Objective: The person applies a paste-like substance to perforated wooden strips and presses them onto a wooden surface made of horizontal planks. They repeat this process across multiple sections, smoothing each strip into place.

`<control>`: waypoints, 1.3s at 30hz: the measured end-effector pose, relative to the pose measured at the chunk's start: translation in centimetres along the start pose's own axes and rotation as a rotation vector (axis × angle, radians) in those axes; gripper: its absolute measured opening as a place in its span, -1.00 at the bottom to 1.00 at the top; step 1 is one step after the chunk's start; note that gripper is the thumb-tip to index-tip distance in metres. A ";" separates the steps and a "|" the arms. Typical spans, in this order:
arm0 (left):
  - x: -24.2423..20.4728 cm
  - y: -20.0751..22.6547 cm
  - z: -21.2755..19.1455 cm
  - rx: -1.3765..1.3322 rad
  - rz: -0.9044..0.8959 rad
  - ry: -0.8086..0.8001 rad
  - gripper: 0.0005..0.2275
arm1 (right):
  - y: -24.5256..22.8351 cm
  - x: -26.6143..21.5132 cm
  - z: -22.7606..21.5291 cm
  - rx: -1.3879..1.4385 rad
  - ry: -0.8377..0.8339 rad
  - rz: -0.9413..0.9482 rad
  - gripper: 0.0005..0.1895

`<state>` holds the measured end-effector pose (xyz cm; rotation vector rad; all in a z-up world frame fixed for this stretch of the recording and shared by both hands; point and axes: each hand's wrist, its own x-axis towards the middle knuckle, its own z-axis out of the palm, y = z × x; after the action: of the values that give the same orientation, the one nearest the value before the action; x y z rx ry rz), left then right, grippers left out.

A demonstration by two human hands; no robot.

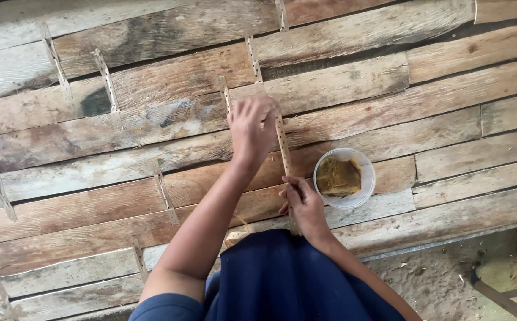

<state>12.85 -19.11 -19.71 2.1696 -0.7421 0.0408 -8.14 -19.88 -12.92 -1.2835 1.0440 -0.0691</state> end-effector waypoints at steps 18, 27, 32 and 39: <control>-3.2 1.8 -1.9 0.418 0.084 -0.375 -0.55 | 0.8 1.5 -0.5 -0.205 0.020 -0.059 -0.74; -2.5 2.5 -3.7 0.437 0.032 -0.682 -0.38 | 0.9 1.6 -0.3 -0.320 0.020 -0.036 -0.76; -1.9 2.3 -4.0 0.416 0.062 -0.771 -0.24 | -1.7 1.0 0.0 -0.323 0.025 0.027 -0.76; -0.5 3.6 -5.2 0.432 0.022 -0.941 -0.16 | -1.6 0.8 0.1 -0.350 0.020 0.010 -0.75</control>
<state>11.71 -16.89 -13.89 2.5580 -1.3639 -0.9421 -6.81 -20.88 -12.11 -1.5955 1.1120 0.1136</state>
